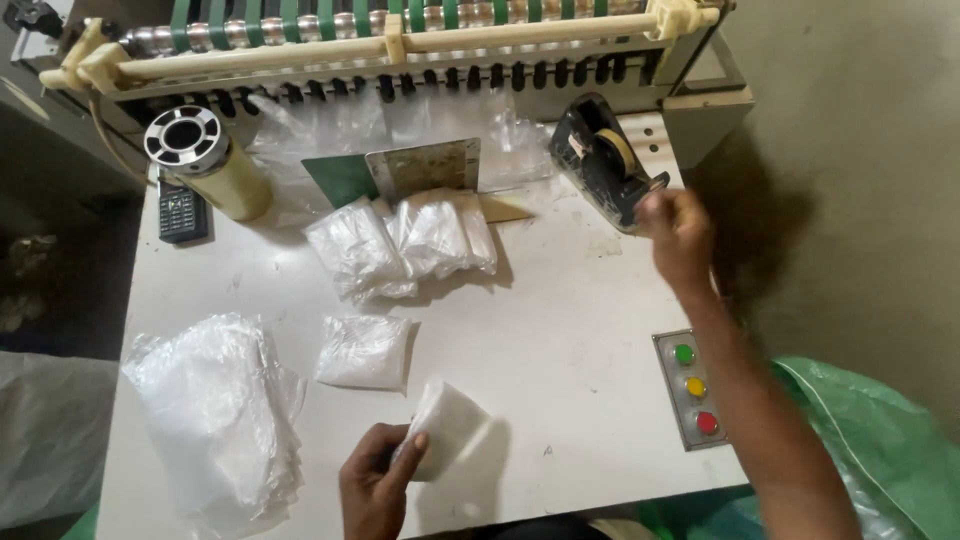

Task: Folding individual plastic bags and stuffing them into a larger plastic packaging sleeve at a factory workstation.

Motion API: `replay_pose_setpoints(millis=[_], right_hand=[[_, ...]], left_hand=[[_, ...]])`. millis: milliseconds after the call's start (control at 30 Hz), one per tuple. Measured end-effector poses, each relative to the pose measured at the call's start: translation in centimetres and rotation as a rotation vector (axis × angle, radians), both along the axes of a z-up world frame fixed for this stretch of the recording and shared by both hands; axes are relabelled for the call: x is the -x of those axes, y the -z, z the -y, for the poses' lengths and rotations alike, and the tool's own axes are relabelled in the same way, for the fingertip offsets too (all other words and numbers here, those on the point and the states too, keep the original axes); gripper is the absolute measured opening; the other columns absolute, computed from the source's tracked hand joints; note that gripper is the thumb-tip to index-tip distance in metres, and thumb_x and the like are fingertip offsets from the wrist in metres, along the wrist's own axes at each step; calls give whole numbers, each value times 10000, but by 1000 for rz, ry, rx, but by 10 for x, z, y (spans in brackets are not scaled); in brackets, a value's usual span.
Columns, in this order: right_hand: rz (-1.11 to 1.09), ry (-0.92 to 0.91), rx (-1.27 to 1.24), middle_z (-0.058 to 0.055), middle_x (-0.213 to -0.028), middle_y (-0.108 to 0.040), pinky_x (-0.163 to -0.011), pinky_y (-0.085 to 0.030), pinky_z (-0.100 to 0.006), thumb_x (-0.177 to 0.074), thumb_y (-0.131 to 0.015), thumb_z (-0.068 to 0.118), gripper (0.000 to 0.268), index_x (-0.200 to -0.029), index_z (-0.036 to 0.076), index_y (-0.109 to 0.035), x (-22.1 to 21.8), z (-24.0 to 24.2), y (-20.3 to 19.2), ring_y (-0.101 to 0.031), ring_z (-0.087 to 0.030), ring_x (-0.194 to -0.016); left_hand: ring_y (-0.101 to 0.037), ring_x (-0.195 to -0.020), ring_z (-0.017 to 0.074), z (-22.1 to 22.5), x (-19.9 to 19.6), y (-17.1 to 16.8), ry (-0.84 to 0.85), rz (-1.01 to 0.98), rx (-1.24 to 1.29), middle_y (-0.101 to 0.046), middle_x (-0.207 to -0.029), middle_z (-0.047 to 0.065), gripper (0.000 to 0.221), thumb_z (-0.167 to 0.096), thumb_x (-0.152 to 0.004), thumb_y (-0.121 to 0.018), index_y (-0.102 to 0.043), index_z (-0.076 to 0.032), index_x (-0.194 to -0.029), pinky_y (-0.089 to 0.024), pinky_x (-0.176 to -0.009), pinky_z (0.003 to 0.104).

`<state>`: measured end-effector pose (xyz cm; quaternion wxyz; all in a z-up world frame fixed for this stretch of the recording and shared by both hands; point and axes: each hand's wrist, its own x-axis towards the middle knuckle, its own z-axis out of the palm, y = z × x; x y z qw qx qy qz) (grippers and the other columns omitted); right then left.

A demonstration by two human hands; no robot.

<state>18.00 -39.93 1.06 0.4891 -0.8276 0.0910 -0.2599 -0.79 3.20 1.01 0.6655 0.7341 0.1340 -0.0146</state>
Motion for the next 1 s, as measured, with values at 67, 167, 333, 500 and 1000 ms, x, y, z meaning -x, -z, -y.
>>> replay_pose_setpoints(millis=[67,167,333,500,1000], right_hand=[[54,42,244,-118,-1021,-694,-784,-508,-422,-1097,-475,272,283,-1043,73,-669,-37,42,10,-646,-268,-946],[-191,7,303,-139,-1054,-707,-814,-428,-447,-1108,-356,419,535,-982,72,-742,-78,61,4,-611,-297,-977],[-554,-78,190,-40,-1500,-555,-972,-468,-446,-1000,-600,379,376,-1055,45,-764,-42,18,-83,-554,-256,-1306],[-710,70,349,-155,-911,-767,-640,-526,-445,-1016,-671,317,288,-1097,59,-772,-10,40,-27,-714,-330,-658],[-844,-619,-546,-42,-521,-579,-389,-356,-222,-824,-785,459,433,-738,36,-763,148,-159,24,-449,-88,-413]], left_hand=[[-540,-610,143,8,3,-10,-43,217,-169,-641,-678,53,171,-186,-810,-813,-780,-19,-793,-392,-536,264],[-536,-542,133,22,-1,-8,-81,521,-403,-642,-698,60,131,-152,-833,-775,-777,-27,-871,-420,-474,253],[-547,-548,148,42,0,11,-45,663,-573,-630,-738,61,111,-110,-858,-749,-766,-34,-936,-473,-445,254],[-613,-648,199,62,-3,17,36,784,-656,-651,-793,101,150,-46,-861,-747,-749,-3,-1005,-555,-536,286],[-507,-585,102,91,-3,8,180,384,-123,-617,-668,-13,154,-213,-913,-770,-733,-110,-805,-406,-535,274]])
